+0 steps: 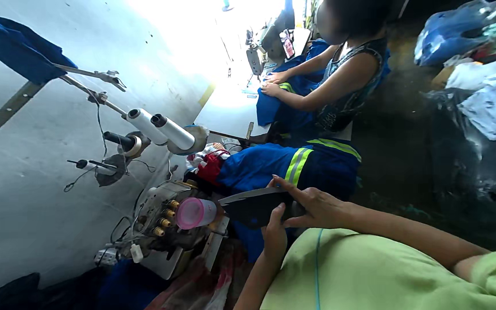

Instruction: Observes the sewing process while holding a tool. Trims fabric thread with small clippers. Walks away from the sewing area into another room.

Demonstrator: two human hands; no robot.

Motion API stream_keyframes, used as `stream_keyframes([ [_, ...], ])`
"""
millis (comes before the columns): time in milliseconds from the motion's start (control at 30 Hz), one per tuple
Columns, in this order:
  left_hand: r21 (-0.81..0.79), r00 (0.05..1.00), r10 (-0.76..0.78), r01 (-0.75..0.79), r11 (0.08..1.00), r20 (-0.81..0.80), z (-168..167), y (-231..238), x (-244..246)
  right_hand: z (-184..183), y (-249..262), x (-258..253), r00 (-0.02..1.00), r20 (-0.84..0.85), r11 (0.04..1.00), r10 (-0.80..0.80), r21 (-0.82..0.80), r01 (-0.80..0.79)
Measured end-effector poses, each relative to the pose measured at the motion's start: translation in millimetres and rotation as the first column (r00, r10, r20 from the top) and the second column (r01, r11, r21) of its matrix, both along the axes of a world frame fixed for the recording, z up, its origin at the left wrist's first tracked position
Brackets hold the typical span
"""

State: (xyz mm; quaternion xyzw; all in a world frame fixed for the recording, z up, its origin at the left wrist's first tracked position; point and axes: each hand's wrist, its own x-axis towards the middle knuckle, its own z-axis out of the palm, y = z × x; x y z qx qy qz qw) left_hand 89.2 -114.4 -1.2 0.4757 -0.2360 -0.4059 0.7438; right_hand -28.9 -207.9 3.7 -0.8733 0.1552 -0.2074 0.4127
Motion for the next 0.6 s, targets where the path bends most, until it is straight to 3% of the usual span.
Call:
stream_keyframes([
  [367,-0.089,0.997,0.079,-0.081,0.993,-0.024,-8.8,-4.6,-5.1,-8.5,3.7,0.0,0.995,0.088,0.984,-0.056,-0.165,0.07],
  [600,-0.119,0.999,0.048,-0.047,0.992,0.007,-7.0,-3.2,-6.7,-0.1,4.4,-3.3,0.993,0.075,0.965,-0.09,-0.24,0.105],
])
